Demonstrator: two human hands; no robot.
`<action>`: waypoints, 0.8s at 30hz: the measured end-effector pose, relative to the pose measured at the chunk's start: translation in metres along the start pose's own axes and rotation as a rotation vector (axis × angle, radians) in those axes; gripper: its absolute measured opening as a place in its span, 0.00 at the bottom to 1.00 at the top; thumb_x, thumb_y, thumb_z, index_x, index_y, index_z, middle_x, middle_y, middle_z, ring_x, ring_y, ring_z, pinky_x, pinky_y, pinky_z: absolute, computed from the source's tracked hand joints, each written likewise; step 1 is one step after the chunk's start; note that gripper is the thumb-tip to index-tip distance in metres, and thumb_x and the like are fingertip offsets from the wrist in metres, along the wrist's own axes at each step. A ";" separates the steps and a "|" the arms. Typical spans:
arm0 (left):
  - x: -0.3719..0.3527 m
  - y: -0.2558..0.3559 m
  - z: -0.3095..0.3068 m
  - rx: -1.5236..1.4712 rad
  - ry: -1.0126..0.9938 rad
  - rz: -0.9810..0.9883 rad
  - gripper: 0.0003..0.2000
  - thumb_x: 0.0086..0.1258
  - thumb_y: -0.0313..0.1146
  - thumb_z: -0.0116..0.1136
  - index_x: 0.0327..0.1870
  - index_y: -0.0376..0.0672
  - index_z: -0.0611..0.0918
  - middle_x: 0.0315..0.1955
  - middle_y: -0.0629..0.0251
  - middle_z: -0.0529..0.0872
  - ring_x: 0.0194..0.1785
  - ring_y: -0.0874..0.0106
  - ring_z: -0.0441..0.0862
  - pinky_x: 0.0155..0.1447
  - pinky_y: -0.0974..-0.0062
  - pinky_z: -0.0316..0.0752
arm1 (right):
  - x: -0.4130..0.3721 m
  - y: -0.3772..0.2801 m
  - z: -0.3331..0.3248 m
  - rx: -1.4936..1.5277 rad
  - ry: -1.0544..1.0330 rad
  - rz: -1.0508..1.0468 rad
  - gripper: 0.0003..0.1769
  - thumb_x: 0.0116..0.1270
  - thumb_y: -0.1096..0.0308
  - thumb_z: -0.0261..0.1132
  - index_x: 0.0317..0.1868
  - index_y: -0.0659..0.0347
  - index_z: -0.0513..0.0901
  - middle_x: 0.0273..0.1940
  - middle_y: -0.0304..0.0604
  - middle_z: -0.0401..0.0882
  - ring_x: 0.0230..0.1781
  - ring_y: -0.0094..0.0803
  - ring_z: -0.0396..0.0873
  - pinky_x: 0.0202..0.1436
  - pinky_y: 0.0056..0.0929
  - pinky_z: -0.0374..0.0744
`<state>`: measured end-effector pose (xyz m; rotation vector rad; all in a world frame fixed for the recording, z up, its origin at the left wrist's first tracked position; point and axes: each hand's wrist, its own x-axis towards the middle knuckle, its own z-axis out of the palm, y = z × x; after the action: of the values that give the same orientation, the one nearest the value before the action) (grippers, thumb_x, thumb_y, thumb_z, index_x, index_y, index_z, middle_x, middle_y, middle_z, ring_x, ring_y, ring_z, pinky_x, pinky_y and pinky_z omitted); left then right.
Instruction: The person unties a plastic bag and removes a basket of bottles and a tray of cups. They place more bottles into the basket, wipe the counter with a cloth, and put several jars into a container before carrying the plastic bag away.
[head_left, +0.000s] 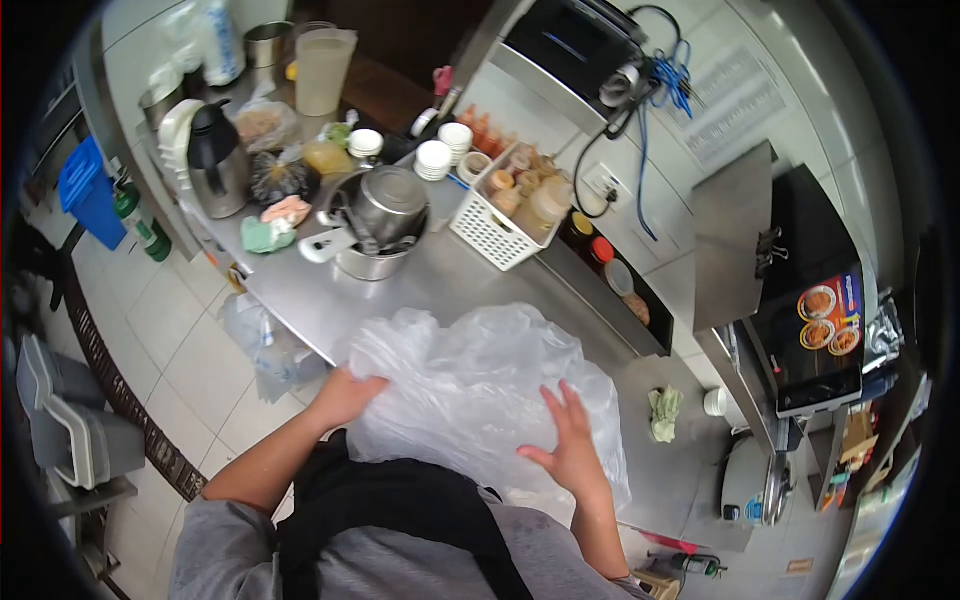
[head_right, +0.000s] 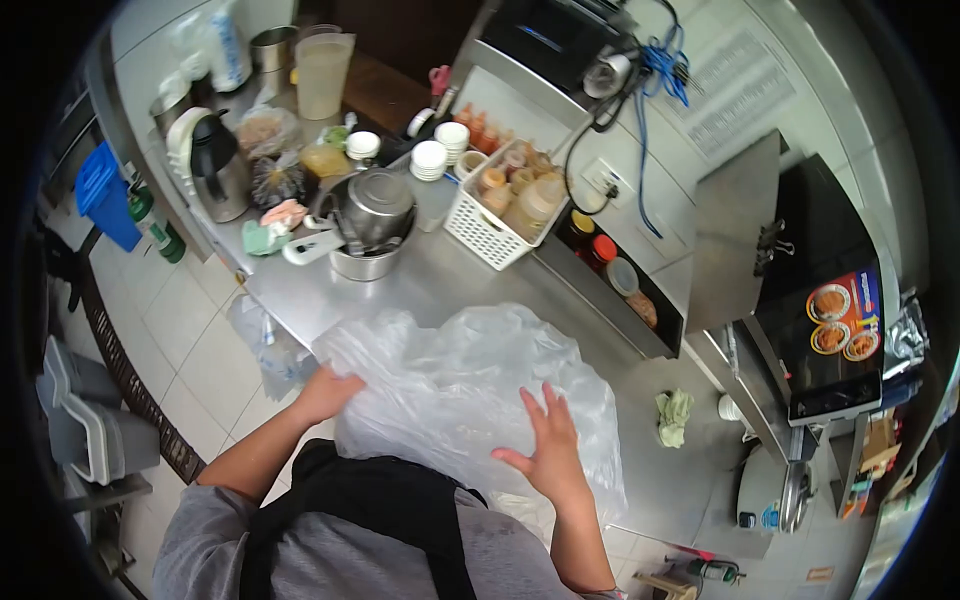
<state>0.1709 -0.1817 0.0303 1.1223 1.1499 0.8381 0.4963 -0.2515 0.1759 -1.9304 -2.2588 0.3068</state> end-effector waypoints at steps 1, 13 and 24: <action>-0.016 0.005 -0.016 -0.012 0.031 -0.059 0.17 0.67 0.32 0.59 0.55 0.34 0.80 0.47 0.59 0.86 0.51 0.70 0.82 0.56 0.70 0.77 | 0.001 -0.003 0.018 -0.021 -0.178 0.044 0.52 0.51 0.49 0.78 0.73 0.56 0.63 0.71 0.61 0.62 0.74 0.53 0.59 0.75 0.48 0.60; -0.122 0.043 -0.084 0.442 -0.274 0.564 0.51 0.56 0.49 0.73 0.77 0.46 0.53 0.74 0.54 0.59 0.78 0.57 0.54 0.77 0.51 0.50 | 0.063 -0.135 0.184 0.607 -0.975 -0.425 0.20 0.74 0.58 0.54 0.56 0.64 0.79 0.55 0.51 0.80 0.55 0.37 0.78 0.60 0.35 0.73; -0.135 -0.023 -0.146 0.021 -0.061 -0.255 0.27 0.64 0.41 0.66 0.63 0.39 0.76 0.52 0.59 0.84 0.53 0.68 0.82 0.60 0.68 0.74 | 0.130 -0.195 0.079 0.867 -0.896 -0.793 0.21 0.74 0.62 0.58 0.63 0.60 0.77 0.60 0.48 0.79 0.58 0.36 0.78 0.60 0.31 0.74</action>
<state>-0.0033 -0.2797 0.0397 0.9861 1.2228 0.5921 0.2694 -0.1569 0.1469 -0.4023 -2.3927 1.8649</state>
